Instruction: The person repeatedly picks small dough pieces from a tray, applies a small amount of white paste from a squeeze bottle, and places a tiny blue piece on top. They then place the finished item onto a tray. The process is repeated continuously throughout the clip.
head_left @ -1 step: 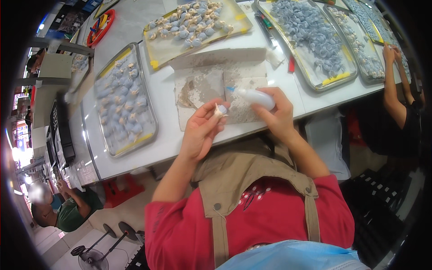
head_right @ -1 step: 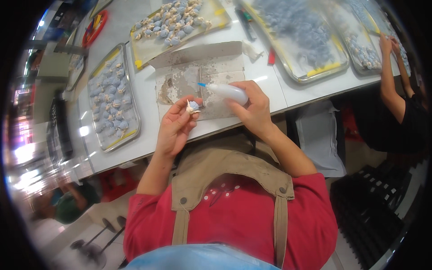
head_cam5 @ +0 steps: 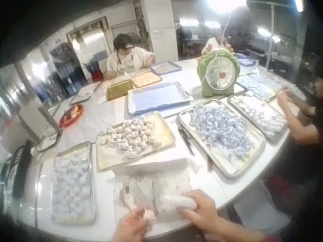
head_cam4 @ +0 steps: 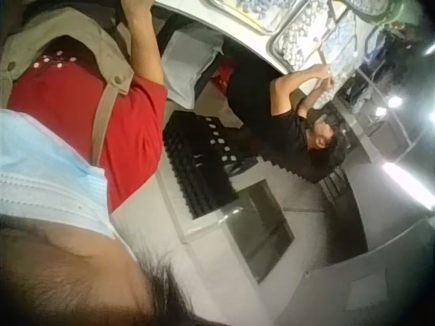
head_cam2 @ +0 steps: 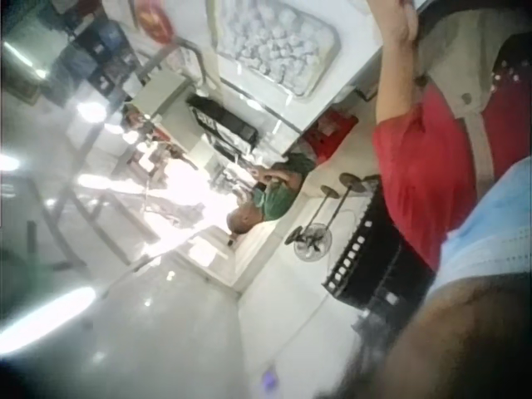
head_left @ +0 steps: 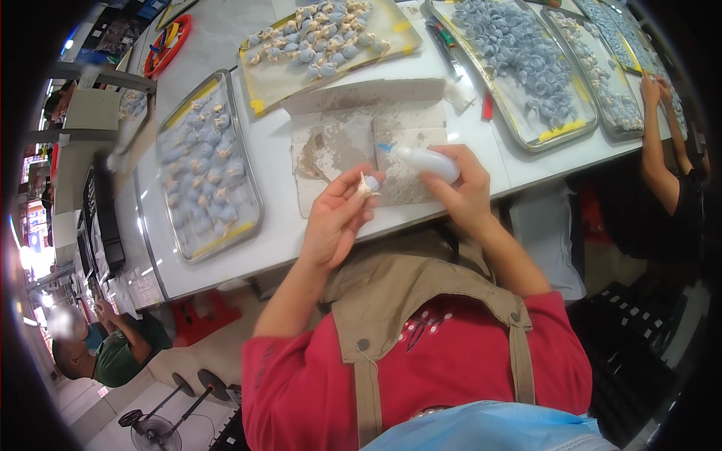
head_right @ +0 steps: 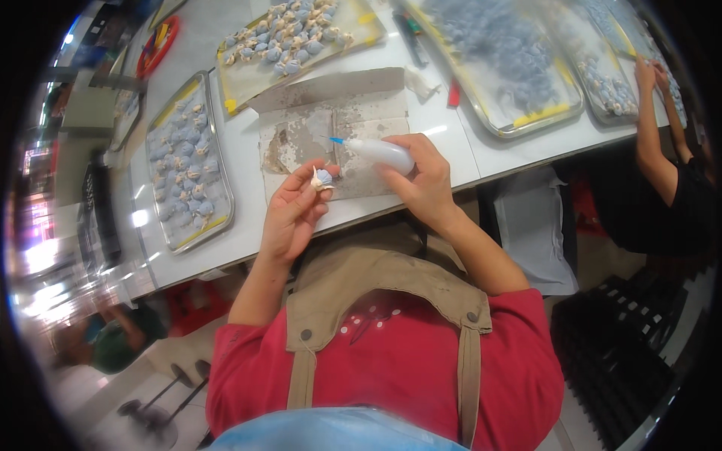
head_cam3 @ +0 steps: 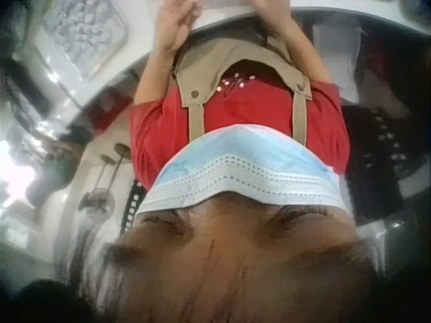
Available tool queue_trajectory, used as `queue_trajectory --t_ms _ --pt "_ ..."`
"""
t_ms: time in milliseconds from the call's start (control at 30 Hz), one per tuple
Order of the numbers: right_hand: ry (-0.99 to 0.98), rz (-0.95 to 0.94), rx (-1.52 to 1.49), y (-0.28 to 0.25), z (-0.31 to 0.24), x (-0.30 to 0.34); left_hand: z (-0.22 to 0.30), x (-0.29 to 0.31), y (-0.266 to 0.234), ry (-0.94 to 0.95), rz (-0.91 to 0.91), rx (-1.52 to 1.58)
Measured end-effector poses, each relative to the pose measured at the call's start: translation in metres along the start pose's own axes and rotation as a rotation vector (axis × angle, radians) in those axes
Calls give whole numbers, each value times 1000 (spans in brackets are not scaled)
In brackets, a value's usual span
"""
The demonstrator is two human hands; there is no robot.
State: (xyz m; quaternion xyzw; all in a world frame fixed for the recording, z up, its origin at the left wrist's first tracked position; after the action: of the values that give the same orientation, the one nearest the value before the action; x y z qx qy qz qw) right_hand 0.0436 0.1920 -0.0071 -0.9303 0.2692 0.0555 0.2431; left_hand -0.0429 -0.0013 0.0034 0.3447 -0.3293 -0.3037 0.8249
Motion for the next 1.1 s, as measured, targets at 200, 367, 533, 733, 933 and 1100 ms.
queue_trajectory --t_ms 200,367,533,733,933,1100 --pt "-23 19 34 1 1 0 -8 6 0 -48 12 37" --pt "-27 18 48 2 2 0 -10 10 2 -43 12 -3" --pt "-36 25 62 1 -1 0 -12 11 5 -19 9 -38" --pt "-25 26 99 1 0 0 -18 10 6 31 2 -13" --pt "21 36 60 2 1 2 -25 4 1 24 -61 121" --pt "103 31 -55 0 2 3 -23 7 10 19 40 85"
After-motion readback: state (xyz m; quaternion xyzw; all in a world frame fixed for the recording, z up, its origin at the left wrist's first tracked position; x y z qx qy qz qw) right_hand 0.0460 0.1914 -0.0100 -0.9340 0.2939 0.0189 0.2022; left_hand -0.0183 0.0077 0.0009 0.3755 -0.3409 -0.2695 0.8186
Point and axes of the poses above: each hand's wrist, its own x-axis away from the middle knuckle, its own y-axis out of the palm, z = x × y, the point moved 2 cm from there along -x, towards the middle knuckle, and after that the axes turned 11 degrees about x, right-handed, at the moved point
